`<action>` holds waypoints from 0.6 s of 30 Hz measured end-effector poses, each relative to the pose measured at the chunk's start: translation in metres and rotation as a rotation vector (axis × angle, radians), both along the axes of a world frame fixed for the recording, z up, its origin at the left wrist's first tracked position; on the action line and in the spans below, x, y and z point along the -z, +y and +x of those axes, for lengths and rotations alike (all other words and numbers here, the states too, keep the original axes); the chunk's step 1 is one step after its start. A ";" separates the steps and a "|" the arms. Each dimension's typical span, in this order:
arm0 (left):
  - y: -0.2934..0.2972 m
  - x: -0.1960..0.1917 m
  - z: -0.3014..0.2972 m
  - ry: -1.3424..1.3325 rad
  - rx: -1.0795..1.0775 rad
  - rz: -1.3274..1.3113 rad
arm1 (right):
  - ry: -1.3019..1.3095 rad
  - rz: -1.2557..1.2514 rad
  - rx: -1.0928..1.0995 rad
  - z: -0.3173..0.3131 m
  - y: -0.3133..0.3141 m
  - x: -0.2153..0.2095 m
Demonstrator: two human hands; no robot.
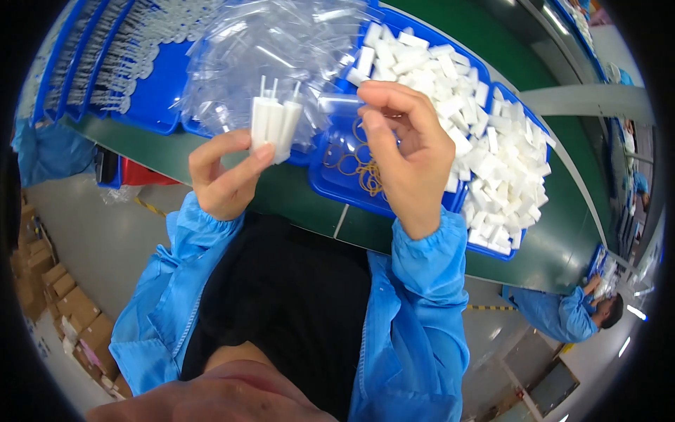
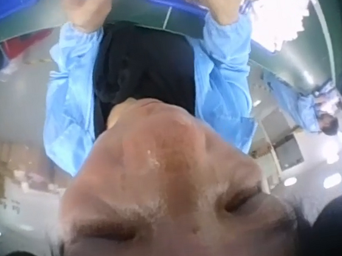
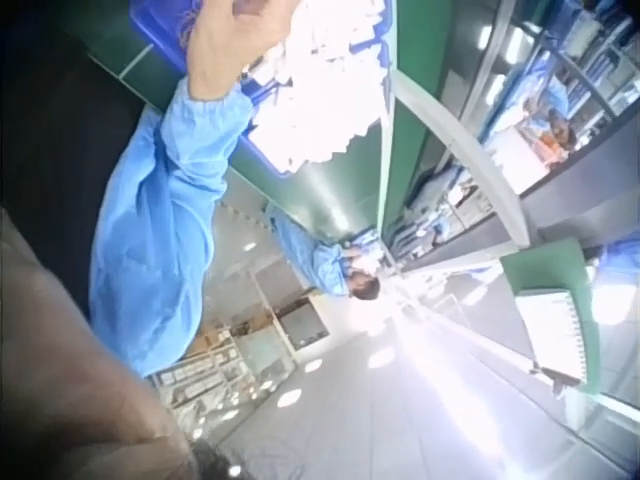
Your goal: The person assembles small plastic parts into a plastic container by hand, then secures the container with a rubber band.
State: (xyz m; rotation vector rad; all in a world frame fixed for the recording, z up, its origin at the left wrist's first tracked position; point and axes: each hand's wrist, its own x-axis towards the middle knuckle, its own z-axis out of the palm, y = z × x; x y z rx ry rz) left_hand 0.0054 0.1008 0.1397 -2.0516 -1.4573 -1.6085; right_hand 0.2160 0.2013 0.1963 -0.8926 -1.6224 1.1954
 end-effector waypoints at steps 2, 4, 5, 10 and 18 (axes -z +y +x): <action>0.011 -0.001 0.013 0.054 0.127 0.019 | 0.025 -0.086 -0.064 0.016 -0.009 -0.009; 0.020 -0.001 0.023 0.029 0.211 -0.020 | -0.001 -0.051 -0.065 0.034 -0.015 -0.007; 0.024 -0.001 0.028 0.046 0.260 -0.045 | -0.022 -0.048 -0.053 0.040 -0.018 -0.009; 0.034 -0.001 0.050 0.096 0.432 -0.109 | 0.100 -0.136 0.146 0.069 -0.010 0.004; 0.035 -0.009 0.067 0.267 0.500 -0.182 | 0.119 -0.331 0.239 0.074 -0.004 0.029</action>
